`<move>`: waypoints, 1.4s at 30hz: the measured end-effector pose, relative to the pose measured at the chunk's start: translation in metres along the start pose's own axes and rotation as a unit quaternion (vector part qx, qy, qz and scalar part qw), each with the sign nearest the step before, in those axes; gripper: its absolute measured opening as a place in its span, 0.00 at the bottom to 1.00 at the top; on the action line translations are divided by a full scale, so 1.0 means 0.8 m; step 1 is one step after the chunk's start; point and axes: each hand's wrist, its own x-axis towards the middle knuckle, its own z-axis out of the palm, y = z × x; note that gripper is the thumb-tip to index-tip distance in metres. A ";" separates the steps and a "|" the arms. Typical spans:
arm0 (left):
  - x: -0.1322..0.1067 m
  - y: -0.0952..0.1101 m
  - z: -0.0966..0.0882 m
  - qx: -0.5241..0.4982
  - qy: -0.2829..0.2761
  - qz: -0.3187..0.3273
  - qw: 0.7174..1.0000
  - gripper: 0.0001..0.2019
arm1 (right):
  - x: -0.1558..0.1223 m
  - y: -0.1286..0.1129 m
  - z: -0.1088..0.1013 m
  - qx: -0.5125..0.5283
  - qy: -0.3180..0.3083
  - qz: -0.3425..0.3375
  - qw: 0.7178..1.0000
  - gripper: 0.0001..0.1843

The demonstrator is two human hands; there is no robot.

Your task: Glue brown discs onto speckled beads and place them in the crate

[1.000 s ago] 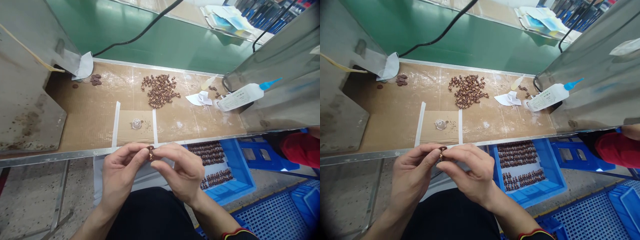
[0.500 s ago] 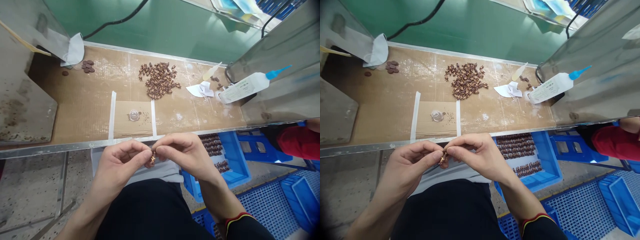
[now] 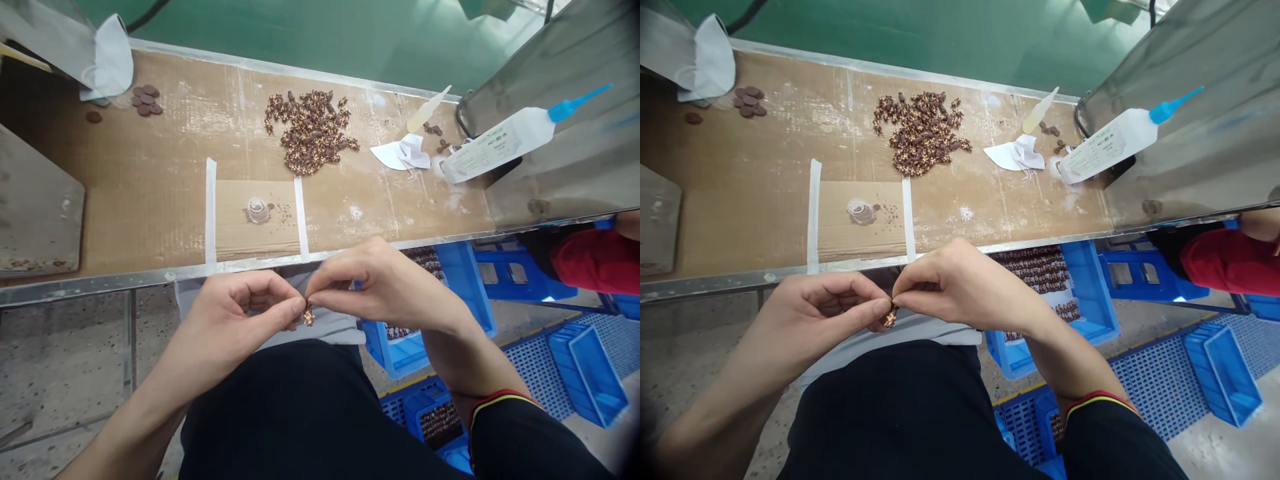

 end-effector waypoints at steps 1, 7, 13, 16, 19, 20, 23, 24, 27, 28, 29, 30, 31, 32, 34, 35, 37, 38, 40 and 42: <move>0.001 0.001 0.000 0.008 -0.002 -0.001 1.000 0.09 | 0.001 -0.001 -0.001 -0.011 -0.008 -0.001 1.000 0.07; 0.003 0.006 0.001 0.033 -0.007 -0.012 0.999 0.09 | 0.008 -0.005 -0.009 -0.070 -0.051 0.007 0.996 0.09; 0.003 0.002 0.004 0.035 -0.002 0.000 0.999 0.10 | 0.012 -0.006 -0.010 -0.105 -0.056 0.021 0.993 0.10; 0.003 0.004 0.006 0.031 0.001 0.002 1.000 0.11 | 0.012 -0.004 -0.011 -0.087 -0.051 0.021 0.995 0.10; 0.004 0.006 0.009 0.034 0.005 0.015 0.999 0.12 | 0.011 -0.001 -0.012 -0.065 -0.049 0.019 0.997 0.10; 0.004 0.007 0.010 0.035 0.008 0.021 0.999 0.12 | 0.011 -0.001 -0.012 -0.060 -0.046 0.018 0.997 0.10; 0.006 0.006 0.014 0.048 0.024 0.039 0.998 0.10 | 0.011 -0.001 -0.009 -0.056 -0.035 0.028 0.997 0.10; 0.007 0.005 0.015 0.055 0.031 0.044 0.997 0.09 | 0.011 -0.001 -0.007 -0.058 -0.030 0.036 0.997 0.10; 0.009 0.005 0.017 0.080 0.052 0.056 0.994 0.06 | 0.011 0.000 0.002 -0.070 -0.010 0.057 0.996 0.10; 0.009 0.005 0.017 0.083 0.058 0.056 0.993 0.06 | 0.011 0.001 0.005 -0.072 -0.002 0.060 0.996 0.10; 0.009 0.005 0.017 0.080 0.065 0.053 0.993 0.06 | 0.011 0.004 0.007 -0.072 0.005 0.060 0.996 0.09; 0.009 0.005 0.017 0.069 0.069 0.046 0.994 0.06 | 0.010 0.006 0.008 -0.066 0.010 0.059 0.996 0.09; 0.010 0.004 0.017 0.050 0.073 0.035 0.995 0.07 | 0.009 0.009 0.008 -0.055 0.012 0.058 0.997 0.09; 0.011 0.003 0.017 0.022 0.074 0.023 0.997 0.07 | 0.008 0.012 0.007 -0.039 0.013 0.057 0.998 0.09; 0.014 -0.001 0.016 -0.048 0.069 -0.005 0.996 0.09 | 0.004 0.018 0.003 -0.001 0.020 0.060 0.998 0.09; 0.017 -0.004 0.016 -0.086 0.065 -0.018 0.994 0.09 | 0.002 0.020 0.000 0.014 0.029 0.065 0.997 0.09; 0.021 -0.010 0.016 -0.154 0.053 -0.036 0.986 0.09 | -0.001 0.023 -0.005 0.031 0.053 0.076 0.995 0.09; 0.023 -0.012 0.016 -0.181 0.046 -0.040 0.982 0.09 | -0.003 0.024 -0.007 0.035 0.061 0.084 0.994 0.09; 0.025 -0.016 0.017 -0.215 0.034 -0.044 0.975 0.09 | -0.006 0.023 -0.008 0.047 0.072 0.098 0.991 0.09; 0.024 -0.016 0.018 -0.232 0.025 -0.045 0.971 0.09 | -0.009 0.022 -0.006 0.072 0.082 0.112 0.988 0.11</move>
